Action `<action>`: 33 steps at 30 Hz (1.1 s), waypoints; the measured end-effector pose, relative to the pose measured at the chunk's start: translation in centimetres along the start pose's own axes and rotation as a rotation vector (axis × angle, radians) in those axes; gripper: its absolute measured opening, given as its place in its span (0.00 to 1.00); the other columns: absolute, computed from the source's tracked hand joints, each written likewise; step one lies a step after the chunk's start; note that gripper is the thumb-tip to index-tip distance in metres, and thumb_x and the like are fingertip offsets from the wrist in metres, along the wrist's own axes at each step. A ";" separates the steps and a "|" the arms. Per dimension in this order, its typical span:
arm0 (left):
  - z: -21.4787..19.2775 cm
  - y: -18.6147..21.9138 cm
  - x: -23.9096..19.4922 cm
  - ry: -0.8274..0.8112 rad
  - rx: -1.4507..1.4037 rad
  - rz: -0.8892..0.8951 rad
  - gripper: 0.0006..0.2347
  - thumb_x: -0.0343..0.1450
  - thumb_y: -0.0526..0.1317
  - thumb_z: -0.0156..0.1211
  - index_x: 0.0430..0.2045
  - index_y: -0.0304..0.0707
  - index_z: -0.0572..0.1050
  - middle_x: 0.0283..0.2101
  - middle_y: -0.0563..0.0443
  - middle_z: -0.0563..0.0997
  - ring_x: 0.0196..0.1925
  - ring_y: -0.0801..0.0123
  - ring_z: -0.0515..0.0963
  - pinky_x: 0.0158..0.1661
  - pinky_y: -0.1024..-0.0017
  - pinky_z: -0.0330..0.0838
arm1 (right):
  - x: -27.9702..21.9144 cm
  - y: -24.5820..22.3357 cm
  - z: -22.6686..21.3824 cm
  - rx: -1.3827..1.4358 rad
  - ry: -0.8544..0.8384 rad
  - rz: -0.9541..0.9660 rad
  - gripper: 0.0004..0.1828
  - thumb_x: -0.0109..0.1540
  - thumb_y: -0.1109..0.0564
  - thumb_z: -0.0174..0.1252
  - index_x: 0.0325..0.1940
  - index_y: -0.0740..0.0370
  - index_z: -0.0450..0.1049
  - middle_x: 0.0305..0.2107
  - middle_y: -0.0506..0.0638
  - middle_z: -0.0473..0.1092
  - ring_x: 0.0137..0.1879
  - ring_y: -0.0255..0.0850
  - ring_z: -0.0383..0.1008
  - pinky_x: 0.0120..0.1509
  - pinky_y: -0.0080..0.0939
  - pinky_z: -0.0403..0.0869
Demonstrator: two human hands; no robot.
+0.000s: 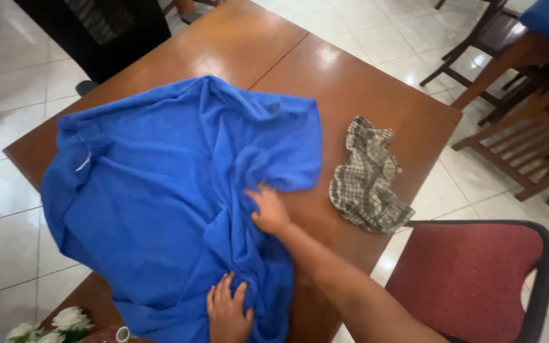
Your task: The person wipes a chair, removes items and a cloth from a dining table, and then sprays and wipes the wooden table surface with a cloth.
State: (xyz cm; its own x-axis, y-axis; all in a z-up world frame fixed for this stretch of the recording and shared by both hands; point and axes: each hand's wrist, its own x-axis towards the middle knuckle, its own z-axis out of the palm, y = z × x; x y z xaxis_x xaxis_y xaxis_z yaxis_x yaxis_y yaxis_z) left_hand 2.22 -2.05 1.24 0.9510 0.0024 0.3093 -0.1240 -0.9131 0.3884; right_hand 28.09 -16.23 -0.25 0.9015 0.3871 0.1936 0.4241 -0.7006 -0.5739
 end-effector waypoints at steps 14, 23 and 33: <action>2.4 -2.5 -2.1 0.018 0.046 -0.011 0.29 0.53 0.34 0.67 0.50 0.37 0.70 0.50 0.37 0.75 0.56 0.41 0.71 0.61 0.47 0.61 | -13.7 -3.8 0.0 0.216 -0.063 -0.242 0.24 0.54 0.62 0.64 0.55 0.56 0.75 0.59 0.57 0.70 0.65 0.57 0.69 0.67 0.50 0.70; -0.7 1.7 -4.0 -0.160 0.011 -0.169 0.36 0.55 0.38 0.70 0.62 0.44 0.63 0.44 0.38 0.79 0.51 0.45 0.76 0.59 0.53 0.64 | -23.9 -1.2 -2.9 0.168 -0.192 -0.221 0.27 0.50 0.65 0.63 0.55 0.57 0.77 0.57 0.59 0.72 0.63 0.60 0.70 0.66 0.51 0.70; -7.1 9.7 -15.7 -0.317 -0.130 0.052 0.30 0.60 0.45 0.62 0.61 0.51 0.69 0.36 0.33 0.83 0.40 0.38 0.81 0.49 0.49 0.72 | -40.3 -4.2 -5.2 0.193 -0.056 -0.006 0.26 0.47 0.64 0.62 0.50 0.54 0.81 0.47 0.55 0.79 0.56 0.55 0.78 0.59 0.47 0.76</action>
State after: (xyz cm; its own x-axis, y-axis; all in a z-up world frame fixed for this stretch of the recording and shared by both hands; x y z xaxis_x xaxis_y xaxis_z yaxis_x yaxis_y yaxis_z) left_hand -15.95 -8.04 6.31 0.9806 -0.1883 0.0548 -0.1906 -0.8489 0.4931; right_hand -9.60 -32.05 -1.46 0.8906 0.4272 0.1558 0.3998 -0.5722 -0.7160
